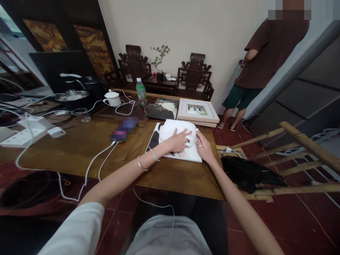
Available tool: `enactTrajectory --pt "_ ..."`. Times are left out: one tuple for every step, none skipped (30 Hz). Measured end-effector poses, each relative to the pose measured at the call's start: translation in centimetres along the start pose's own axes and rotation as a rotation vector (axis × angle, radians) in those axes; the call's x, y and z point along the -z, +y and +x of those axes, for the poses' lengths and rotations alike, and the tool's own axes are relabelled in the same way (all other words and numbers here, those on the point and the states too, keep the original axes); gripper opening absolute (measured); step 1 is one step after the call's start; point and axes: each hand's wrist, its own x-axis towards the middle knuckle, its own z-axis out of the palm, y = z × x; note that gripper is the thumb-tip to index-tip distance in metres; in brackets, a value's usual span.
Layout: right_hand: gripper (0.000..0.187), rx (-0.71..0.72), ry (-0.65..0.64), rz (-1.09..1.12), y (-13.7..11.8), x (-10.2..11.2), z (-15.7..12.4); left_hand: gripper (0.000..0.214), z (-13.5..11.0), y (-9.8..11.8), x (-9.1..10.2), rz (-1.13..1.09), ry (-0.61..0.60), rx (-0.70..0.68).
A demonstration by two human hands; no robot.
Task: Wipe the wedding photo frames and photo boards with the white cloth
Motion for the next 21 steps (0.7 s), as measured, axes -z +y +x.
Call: enactTrajectory --pt "0.05 -0.008 0.011 0.022 -0.2 0.1 0.0 0.034 0.1 0.5 -0.1 0.008 0.008 -0.011" --pt "0.052 -0.014 0.018 0.043 -0.3 0.2 0.0 0.033 0.1 1.1 -0.1 0.016 0.017 -0.023" --pt "0.053 -0.014 0.02 0.062 -0.5 0.3 -0.1 0.033 0.0 1.8 -0.1 0.025 0.026 -0.034" --pt "0.053 -0.008 0.02 0.08 -0.6 0.4 -0.1 0.032 -0.2 2.5 -0.1 0.033 0.033 -0.045" --pt "0.053 0.002 0.019 0.098 -0.8 0.5 -0.1 0.032 -0.5 3.2 -0.1 0.04 0.04 -0.057" --pt "0.052 0.013 0.017 0.113 -0.8 0.6 -0.2 0.032 -0.9 3.9 -0.1 0.043 0.043 -0.068" --pt "0.051 0.02 0.013 0.125 -0.9 0.6 -0.2 0.032 -1.4 4.5 0.0 0.044 0.041 -0.079" --pt "0.05 0.021 0.006 0.131 -0.9 0.6 -0.2 0.032 -2.0 5.2 0.1 0.041 0.033 -0.09" --pt "0.049 0.015 -0.003 0.131 -0.9 0.6 -0.2 0.033 -2.7 5.8 0.2 0.038 0.022 -0.099" --pt "0.049 0.004 -0.013 0.122 -0.8 0.5 -0.2 0.034 -3.5 6.3 0.4 0.034 0.014 -0.105" --pt "0.048 -0.005 -0.024 0.104 -0.7 0.4 -0.2 0.034 -4.3 6.8 0.6 0.029 0.012 -0.109" --pt "0.047 -0.008 -0.034 0.079 -0.5 0.3 -0.1 0.036 -5.1 7.2 0.8 0.024 0.011 -0.114" --pt "0.045 -0.002 -0.043 0.05 -0.3 0.1 -0.1 0.038 -5.9 7.4 1.2 0.015 0.007 -0.12" --pt "0.043 0.014 -0.051 0.019 -0.2 0.0 0.0 0.041 -6.5 7.5 1.6 0.003 -0.005 -0.12" --pt "0.041 0.037 -0.059 -0.01 0.0 -0.2 0.0 0.044 -7.0 7.3 1.9 -0.011 -0.025 -0.114" --pt "0.039 0.063 -0.065 -0.037 0.2 -0.3 0.0 0.046 -7.4 6.9 2.3 -0.026 -0.059 -0.101" --pt "0.038 0.086 -0.07 -0.059 0.4 -0.4 0.1 0.045 -7.4 6.3 2.6 -0.042 -0.093 -0.076" --pt "0.037 0.104 -0.073 -0.077 0.6 -0.5 0.1 0.043 -7.3 5.4 2.7 -0.053 -0.117 -0.036" --pt "0.038 0.114 -0.072 -0.092 0.7 -0.6 0.1 0.039 -6.9 4.4 2.8 -0.058 -0.129 0.017" --pt "0.038 0.118 -0.07 -0.103 0.8 -0.7 0.1 0.036 -6.3 3.2 2.7 -0.057 -0.132 0.076" --pt "0.039 0.12 -0.068 -0.112 0.9 -0.7 0.1 0.034 -5.4 1.9 2.6 -0.053 -0.123 0.133"
